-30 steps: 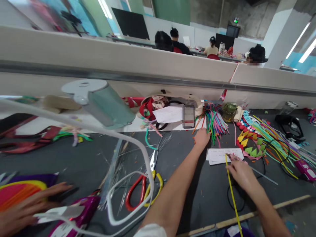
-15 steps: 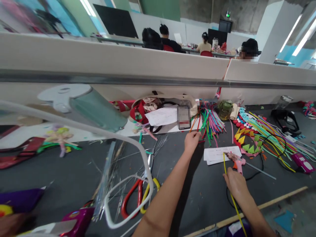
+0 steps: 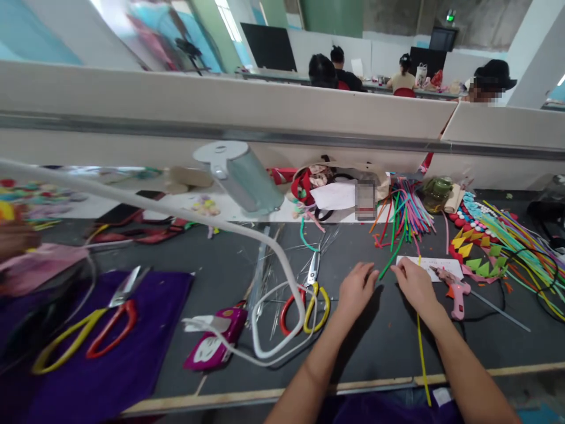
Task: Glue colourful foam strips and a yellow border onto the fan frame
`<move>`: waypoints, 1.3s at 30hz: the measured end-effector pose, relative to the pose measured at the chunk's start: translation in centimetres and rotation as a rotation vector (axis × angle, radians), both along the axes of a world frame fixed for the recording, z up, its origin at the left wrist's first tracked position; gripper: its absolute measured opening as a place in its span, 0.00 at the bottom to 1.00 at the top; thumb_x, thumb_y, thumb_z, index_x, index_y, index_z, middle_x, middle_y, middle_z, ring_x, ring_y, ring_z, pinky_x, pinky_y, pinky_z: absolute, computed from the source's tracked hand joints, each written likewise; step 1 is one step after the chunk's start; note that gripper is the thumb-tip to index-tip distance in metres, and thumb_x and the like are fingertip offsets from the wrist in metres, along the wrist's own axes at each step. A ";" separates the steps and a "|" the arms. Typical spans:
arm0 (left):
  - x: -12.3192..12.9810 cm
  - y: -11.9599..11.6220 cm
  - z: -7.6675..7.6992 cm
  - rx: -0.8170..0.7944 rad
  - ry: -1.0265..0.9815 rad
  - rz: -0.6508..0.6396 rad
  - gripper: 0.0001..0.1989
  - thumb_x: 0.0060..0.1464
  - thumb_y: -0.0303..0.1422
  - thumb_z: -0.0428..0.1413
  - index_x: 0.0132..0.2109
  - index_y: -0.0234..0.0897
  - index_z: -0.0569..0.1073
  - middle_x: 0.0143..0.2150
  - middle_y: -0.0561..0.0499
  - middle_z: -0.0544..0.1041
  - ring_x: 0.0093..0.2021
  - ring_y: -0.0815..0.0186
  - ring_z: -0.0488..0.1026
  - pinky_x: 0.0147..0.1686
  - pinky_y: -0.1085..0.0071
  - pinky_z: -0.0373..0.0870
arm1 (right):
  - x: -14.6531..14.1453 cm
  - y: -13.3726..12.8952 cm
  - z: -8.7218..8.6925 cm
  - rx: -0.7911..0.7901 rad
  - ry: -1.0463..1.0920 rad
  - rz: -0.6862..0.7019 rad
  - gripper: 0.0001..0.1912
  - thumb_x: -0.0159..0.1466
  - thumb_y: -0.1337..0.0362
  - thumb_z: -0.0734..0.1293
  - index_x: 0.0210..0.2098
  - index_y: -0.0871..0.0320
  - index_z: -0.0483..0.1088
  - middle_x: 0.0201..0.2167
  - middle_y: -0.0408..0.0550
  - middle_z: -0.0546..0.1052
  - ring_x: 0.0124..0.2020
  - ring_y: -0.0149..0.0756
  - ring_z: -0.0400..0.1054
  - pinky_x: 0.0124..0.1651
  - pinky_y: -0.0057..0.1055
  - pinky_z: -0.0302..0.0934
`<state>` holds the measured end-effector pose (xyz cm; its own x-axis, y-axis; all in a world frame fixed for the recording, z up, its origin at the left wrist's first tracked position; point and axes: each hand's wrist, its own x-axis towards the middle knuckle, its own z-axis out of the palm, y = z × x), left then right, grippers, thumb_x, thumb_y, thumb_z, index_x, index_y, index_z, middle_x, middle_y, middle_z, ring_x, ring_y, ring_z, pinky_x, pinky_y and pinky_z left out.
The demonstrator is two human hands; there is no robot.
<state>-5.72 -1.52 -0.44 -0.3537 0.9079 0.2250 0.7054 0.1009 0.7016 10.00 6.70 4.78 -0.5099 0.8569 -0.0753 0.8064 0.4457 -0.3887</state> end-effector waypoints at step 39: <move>-12.4 -8.9 -1.5 -0.145 0.313 0.443 0.19 0.65 0.36 0.46 0.57 0.31 0.71 0.50 0.37 0.76 0.52 0.51 0.72 0.53 0.55 0.70 | -8.3 -5.8 -3.6 -0.424 0.585 0.145 0.09 0.57 0.69 0.63 0.34 0.58 0.74 0.26 0.41 0.76 0.27 0.31 0.66 0.31 0.24 0.57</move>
